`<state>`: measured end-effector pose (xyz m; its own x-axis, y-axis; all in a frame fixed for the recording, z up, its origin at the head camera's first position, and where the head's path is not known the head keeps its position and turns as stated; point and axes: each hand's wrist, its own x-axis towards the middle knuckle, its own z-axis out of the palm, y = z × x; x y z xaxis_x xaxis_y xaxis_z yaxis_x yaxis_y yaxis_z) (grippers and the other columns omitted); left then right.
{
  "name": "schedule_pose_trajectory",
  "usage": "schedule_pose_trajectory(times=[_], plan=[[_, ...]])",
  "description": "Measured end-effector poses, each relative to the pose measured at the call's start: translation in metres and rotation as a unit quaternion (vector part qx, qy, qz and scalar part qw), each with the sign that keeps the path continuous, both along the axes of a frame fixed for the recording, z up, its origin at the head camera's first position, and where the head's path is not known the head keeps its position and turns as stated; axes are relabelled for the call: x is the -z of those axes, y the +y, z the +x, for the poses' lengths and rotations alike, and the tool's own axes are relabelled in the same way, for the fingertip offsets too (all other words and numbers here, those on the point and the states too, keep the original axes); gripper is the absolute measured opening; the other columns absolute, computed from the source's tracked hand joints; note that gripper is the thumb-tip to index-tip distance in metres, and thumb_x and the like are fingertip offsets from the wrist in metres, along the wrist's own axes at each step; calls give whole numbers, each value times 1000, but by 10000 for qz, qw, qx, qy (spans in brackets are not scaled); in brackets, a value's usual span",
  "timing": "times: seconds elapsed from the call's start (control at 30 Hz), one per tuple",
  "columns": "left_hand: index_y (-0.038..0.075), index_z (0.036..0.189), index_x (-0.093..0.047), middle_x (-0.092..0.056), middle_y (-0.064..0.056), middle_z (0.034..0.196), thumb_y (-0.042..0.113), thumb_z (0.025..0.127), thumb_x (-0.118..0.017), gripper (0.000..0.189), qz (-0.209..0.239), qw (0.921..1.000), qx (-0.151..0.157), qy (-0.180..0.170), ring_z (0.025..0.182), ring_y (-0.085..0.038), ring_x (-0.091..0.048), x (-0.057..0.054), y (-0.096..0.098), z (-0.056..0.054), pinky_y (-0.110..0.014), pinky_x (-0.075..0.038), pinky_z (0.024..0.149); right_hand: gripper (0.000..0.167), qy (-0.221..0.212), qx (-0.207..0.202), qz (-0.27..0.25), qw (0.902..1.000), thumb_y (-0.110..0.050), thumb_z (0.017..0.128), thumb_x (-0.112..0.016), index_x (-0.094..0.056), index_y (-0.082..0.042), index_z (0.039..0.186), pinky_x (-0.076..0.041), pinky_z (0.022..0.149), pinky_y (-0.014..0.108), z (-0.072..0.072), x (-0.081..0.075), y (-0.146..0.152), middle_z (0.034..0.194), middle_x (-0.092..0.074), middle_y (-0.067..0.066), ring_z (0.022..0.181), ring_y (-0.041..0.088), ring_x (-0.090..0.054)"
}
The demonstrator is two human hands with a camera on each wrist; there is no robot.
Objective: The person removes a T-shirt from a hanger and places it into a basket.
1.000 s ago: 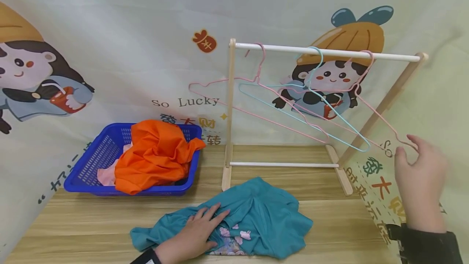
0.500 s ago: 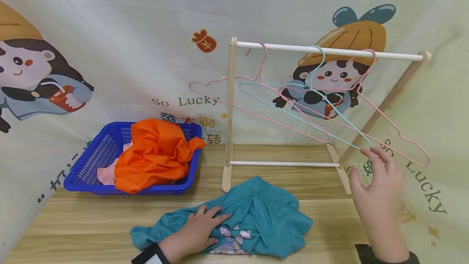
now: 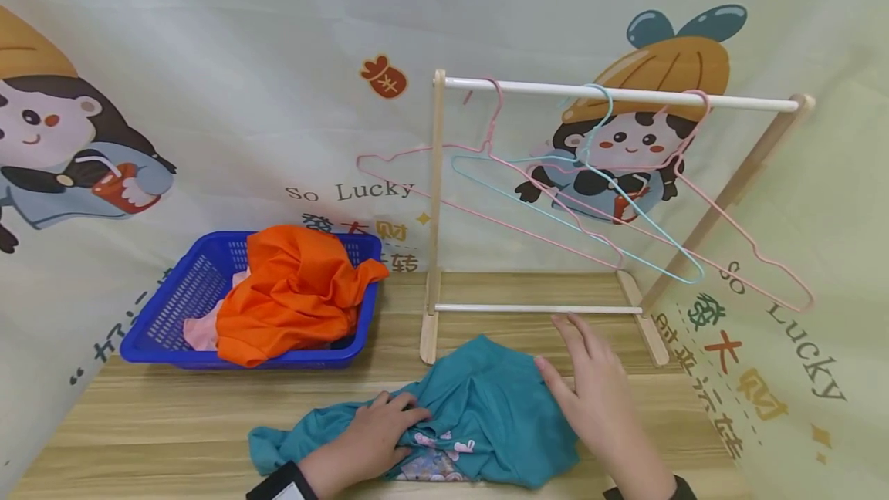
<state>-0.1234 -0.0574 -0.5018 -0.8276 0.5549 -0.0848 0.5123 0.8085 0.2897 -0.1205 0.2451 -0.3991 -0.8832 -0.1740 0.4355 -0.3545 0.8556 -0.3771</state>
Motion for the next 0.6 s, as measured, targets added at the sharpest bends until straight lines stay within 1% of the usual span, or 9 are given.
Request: schedule_pose_trajectory(times=[0.1, 0.23, 0.33, 0.4, 0.43, 0.5, 0.6], plan=[[29, 120, -63, -57, 4, 113, 25, 80, -74, 41, 33, 10000, -22, -25, 97, -20, -52, -2, -1, -1, -42, -51, 70, 55, -186, -32, -73, 9998, -31, 93, -60, -43, -6, 139, -35, 95, 66, 2, 5, -5, 142, -40, 22, 125, 47, -40], [24, 115, -65, -61, 4, 109, 20, 80, -73, 35, 136, 9998, -106, 34, 93, -20, -58, -4, -3, -3, -37, -53, 70, 56, -314, -37, -118, 9994, -30, 92, -61, -43, -7, 140, -34, 96, 67, 4, 8, -7, 142, -41, 22, 126, 47, -40], [22, 110, -66, -64, 4, 102, 17, 79, -73, 32, 404, 9988, -218, 172, 91, -19, -62, -5, -6, -5, -35, -53, 71, 59, -464, -96, -62, 9989, -32, 91, -62, -42, -8, 141, -33, 96, 68, 6, 10, -7, 143, -40, 22, 127, 47, -38], [22, 109, -66, -65, 4, 101, 15, 79, -72, 31, 702, 9967, -295, 289, 91, -18, -64, -8, -10, -6, -35, -53, 71, 61, -548, -177, 9, 9983, -33, 90, -64, -42, -8, 141, -33, 96, 68, 7, 12, -7, 144, -39, 21, 128, 47, -38], [22, 108, -66, -65, 4, 102, 14, 80, -72, 30, 887, 9950, -317, 342, 92, -18, -64, -11, -12, -7, -36, -53, 73, 63, -555, -233, 77, 9982, -35, 89, -65, -42, -9, 141, -34, 96, 68, 7, 13, -6, 144, -40, 20, 128, 46, -39], [20, 110, -65, -65, 4, 105, 13, 82, -69, 29, 1240, 9910, -378, 331, 96, -17, -64, -22, -17, -8, -37, -53, 78, 67, -568, -392, 203, 9974, -37, 86, -68, -41, -10, 142, -35, 95, 68, 8, 15, -6, 144, -40, 20, 128, 46, -39], [19, 112, -64, -63, 5, 110, 11, 84, -67, 29, 1725, 9824, -511, 508, 101, -14, -61, -44, -26, -8, -37, -52, 86, 75, -494, -675, 409, 9957, -42, 81, -72, -40, -13, 143, -37, 93, 68, 8, 20, -7, 144, -40, 17, 128, 44, -40]])
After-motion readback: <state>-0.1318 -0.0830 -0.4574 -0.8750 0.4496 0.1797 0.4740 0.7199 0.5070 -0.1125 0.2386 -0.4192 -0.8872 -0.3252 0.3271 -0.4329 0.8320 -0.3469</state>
